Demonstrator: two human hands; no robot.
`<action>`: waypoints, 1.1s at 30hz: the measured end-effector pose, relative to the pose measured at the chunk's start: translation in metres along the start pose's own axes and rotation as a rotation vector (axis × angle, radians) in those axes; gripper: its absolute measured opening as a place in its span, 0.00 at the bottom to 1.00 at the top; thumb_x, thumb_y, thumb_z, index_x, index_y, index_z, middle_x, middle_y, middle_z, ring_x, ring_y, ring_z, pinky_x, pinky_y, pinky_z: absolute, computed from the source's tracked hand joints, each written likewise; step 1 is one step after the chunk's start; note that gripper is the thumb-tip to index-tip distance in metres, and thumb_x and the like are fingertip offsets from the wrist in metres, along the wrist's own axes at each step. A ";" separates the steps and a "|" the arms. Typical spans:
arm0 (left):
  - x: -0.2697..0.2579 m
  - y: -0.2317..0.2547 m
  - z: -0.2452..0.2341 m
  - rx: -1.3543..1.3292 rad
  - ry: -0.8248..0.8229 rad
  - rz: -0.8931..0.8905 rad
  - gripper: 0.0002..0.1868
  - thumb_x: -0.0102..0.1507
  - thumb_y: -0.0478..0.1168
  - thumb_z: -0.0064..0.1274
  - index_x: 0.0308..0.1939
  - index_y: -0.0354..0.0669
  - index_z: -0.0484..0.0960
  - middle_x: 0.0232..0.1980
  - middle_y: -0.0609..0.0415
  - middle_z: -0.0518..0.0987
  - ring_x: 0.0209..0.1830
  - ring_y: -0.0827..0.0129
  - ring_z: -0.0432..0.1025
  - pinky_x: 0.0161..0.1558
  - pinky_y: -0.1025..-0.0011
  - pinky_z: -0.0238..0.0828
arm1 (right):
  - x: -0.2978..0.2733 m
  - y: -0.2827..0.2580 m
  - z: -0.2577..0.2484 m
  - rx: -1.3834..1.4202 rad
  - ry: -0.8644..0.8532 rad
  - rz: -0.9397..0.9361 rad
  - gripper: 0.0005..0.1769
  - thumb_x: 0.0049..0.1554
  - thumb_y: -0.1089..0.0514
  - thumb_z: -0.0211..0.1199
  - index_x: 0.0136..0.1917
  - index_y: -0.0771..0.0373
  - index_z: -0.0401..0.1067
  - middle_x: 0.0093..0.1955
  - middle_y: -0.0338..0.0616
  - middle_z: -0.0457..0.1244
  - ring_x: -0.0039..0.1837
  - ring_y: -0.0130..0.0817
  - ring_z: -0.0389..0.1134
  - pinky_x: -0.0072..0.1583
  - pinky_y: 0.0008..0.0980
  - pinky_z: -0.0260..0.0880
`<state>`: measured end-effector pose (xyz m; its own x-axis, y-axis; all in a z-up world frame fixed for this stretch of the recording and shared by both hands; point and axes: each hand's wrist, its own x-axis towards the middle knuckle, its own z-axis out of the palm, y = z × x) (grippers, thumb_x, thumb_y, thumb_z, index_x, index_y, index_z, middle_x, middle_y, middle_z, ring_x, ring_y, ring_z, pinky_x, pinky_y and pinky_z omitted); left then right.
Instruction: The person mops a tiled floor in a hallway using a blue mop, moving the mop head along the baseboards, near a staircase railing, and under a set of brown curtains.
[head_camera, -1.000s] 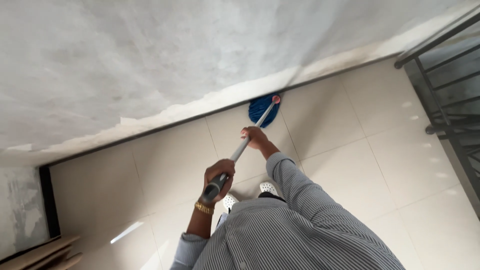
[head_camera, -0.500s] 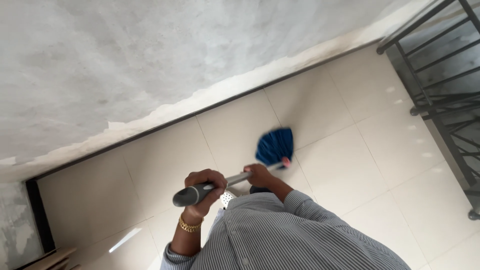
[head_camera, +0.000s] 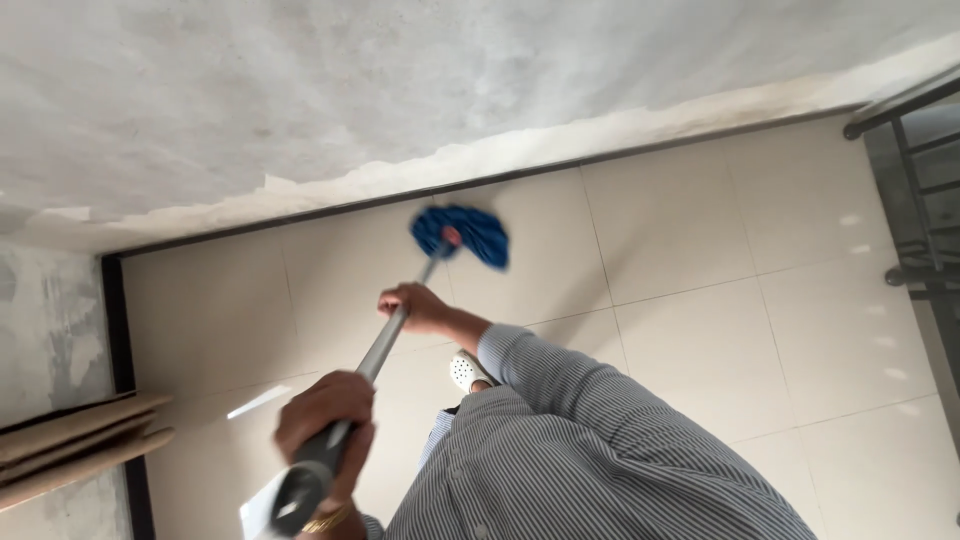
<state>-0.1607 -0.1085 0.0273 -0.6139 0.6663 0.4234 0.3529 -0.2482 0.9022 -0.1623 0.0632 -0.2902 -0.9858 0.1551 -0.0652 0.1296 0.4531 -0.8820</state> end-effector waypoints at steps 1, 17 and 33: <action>0.004 -0.002 0.007 0.052 -0.026 0.029 0.09 0.47 0.29 0.54 0.31 0.37 0.75 0.26 0.49 0.76 0.26 0.61 0.75 0.34 0.66 0.75 | 0.005 0.002 -0.005 -0.020 0.026 -0.014 0.03 0.59 0.58 0.66 0.42 0.57 0.76 0.38 0.39 0.70 0.45 0.34 0.70 0.55 0.40 0.69; -0.058 -0.141 0.126 -0.531 -0.176 -0.145 0.11 0.53 0.24 0.56 0.39 0.36 0.80 0.39 0.49 0.80 0.42 0.63 0.77 0.48 0.63 0.78 | -0.234 0.138 -0.106 -0.148 0.095 0.411 0.14 0.46 0.67 0.67 0.47 0.56 0.77 0.43 0.44 0.71 0.45 0.41 0.73 0.48 0.41 0.71; -0.125 -0.014 -0.116 -0.212 0.243 -0.122 0.06 0.59 0.31 0.60 0.37 0.31 0.80 0.33 0.46 0.82 0.29 0.62 0.77 0.35 0.64 0.79 | -0.088 -0.012 0.101 -0.112 -0.381 0.060 0.15 0.45 0.69 0.62 0.44 0.53 0.77 0.41 0.39 0.71 0.48 0.39 0.73 0.53 0.41 0.70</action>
<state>-0.1708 -0.2703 -0.0289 -0.8018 0.5191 0.2961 0.1279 -0.3349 0.9335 -0.0880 -0.0449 -0.3211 -0.9426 -0.1429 -0.3018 0.1782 0.5491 -0.8166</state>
